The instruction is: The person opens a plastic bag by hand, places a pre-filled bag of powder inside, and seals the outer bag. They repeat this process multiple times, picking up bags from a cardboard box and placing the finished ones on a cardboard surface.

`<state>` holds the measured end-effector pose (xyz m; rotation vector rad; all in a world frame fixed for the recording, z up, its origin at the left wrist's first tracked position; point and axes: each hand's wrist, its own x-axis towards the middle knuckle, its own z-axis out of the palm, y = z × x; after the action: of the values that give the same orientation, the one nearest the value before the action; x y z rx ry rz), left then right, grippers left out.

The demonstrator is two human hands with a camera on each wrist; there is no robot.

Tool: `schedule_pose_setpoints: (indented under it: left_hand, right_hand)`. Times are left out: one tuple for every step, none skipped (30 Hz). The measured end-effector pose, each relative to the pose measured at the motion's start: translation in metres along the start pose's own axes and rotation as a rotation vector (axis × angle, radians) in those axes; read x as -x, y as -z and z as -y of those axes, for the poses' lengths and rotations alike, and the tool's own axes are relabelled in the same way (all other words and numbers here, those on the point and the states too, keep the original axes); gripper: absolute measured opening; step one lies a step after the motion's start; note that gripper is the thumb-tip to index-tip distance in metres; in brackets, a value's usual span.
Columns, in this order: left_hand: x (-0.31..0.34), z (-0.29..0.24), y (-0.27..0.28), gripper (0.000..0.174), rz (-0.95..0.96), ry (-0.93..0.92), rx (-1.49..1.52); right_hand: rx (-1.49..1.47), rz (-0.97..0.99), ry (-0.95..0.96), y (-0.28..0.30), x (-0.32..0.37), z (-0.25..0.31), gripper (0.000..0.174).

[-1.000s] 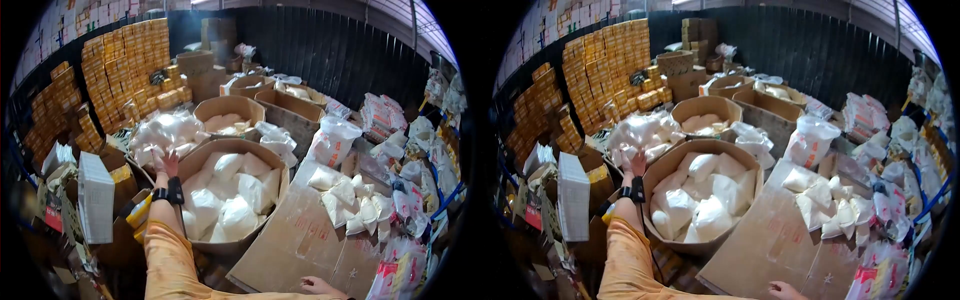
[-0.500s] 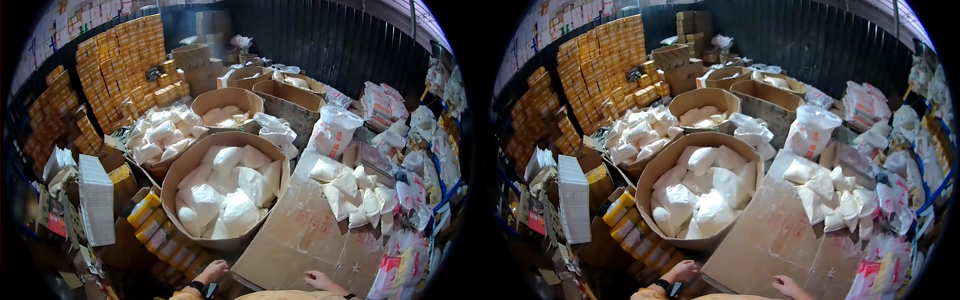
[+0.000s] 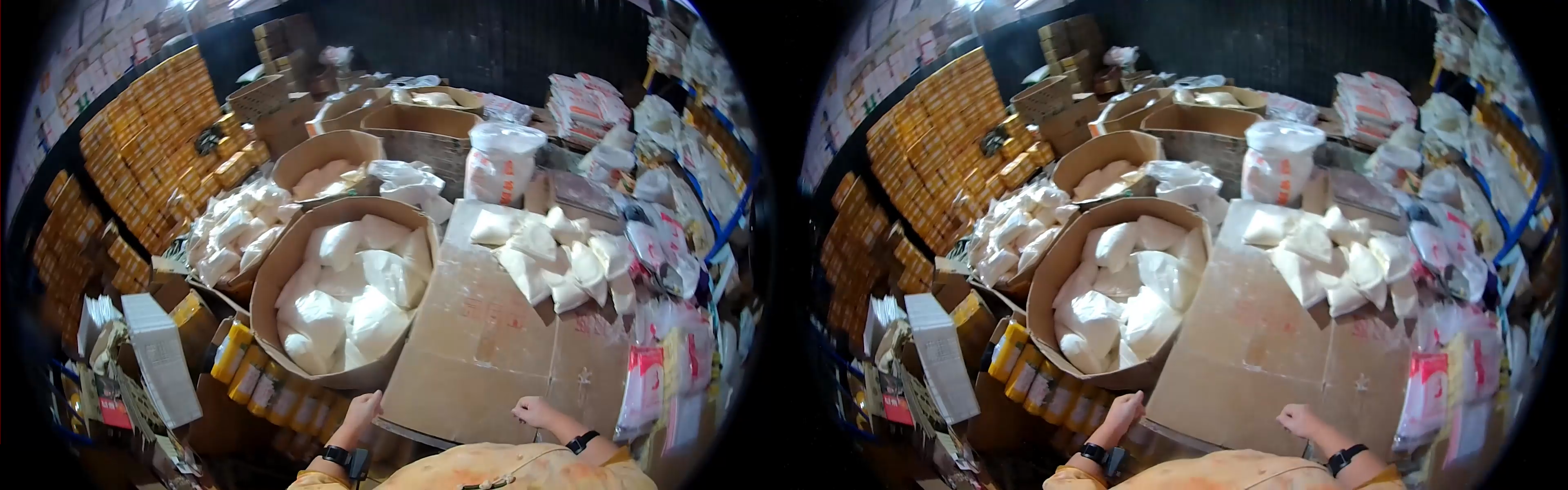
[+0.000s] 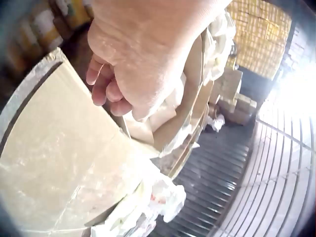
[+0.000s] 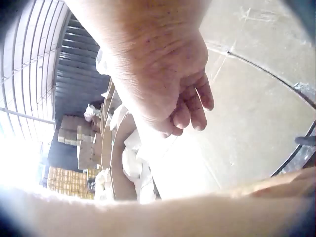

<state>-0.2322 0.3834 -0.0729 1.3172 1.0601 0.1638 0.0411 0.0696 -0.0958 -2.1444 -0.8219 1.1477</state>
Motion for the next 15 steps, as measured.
schedule_pose_setpoints:
  left_hand:
    - [-0.008,0.004,-0.011,0.024,0.035,-0.118,-0.032]
    - [-0.005,-0.012,-0.029,0.023,0.083,-0.235,-0.065]
    - [0.004,-0.028,-0.049,0.016,0.107,-0.310,0.085]
    - [0.028,-0.067,-0.070,0.011,0.148,-0.359,0.114]
    - [0.044,-0.090,-0.087,0.013,0.217,-0.412,0.142]
    - [0.078,-0.124,-0.105,0.023,0.333,-0.495,0.237]
    - [0.099,-0.158,-0.132,0.036,0.704,-1.013,0.362]
    - [0.139,-0.174,-0.143,0.042,0.728,-1.030,0.282]
    - [0.166,-0.200,-0.162,0.030,0.928,-1.208,0.268]
    - [0.191,-0.233,-0.191,0.022,1.162,-1.366,0.228]
    - [0.211,-0.258,-0.220,0.022,1.393,-1.477,0.200]
    - [0.227,-0.269,-0.242,0.030,1.516,-1.508,0.149]
    - [0.246,-0.266,-0.261,0.025,1.393,-1.527,0.162]
    - [0.258,-0.262,-0.277,0.024,1.340,-1.519,0.162]
    - [0.269,-0.258,-0.290,0.023,1.285,-1.515,0.162]
  right_hand:
    - [0.039,-0.051,-0.003,0.006,0.010,-0.004,0.016]
    - [0.030,-0.131,0.035,0.008,0.016,-0.020,0.015]
    - [0.017,-0.217,0.061,0.007,0.023,-0.040,0.014]
    - [-0.057,-0.203,0.042,0.014,0.038,-0.050,0.013]
    - [-0.132,-0.189,0.025,0.026,0.051,-0.057,0.013]
    - [-0.101,-0.220,0.014,0.034,0.065,-0.065,0.014]
    - [-0.067,-0.239,0.003,0.041,0.079,-0.076,0.014]
    - [-0.040,-0.291,0.020,0.047,0.093,-0.090,0.015]
    - [-0.004,-0.337,0.046,0.055,0.106,-0.105,0.016]
    - [-0.026,-0.351,0.063,0.061,0.117,-0.125,0.016]
    - [-0.045,-0.360,0.085,0.070,0.129,-0.138,0.017]
    - [-0.035,-0.364,0.030,0.078,0.144,-0.150,0.018]
    - [-0.014,-0.372,-0.017,0.095,0.162,-0.148,0.018]
    - [0.012,-0.380,-0.061,0.106,0.176,-0.152,0.019]
    - [-0.005,-0.395,-0.062,0.111,0.184,-0.173,0.019]
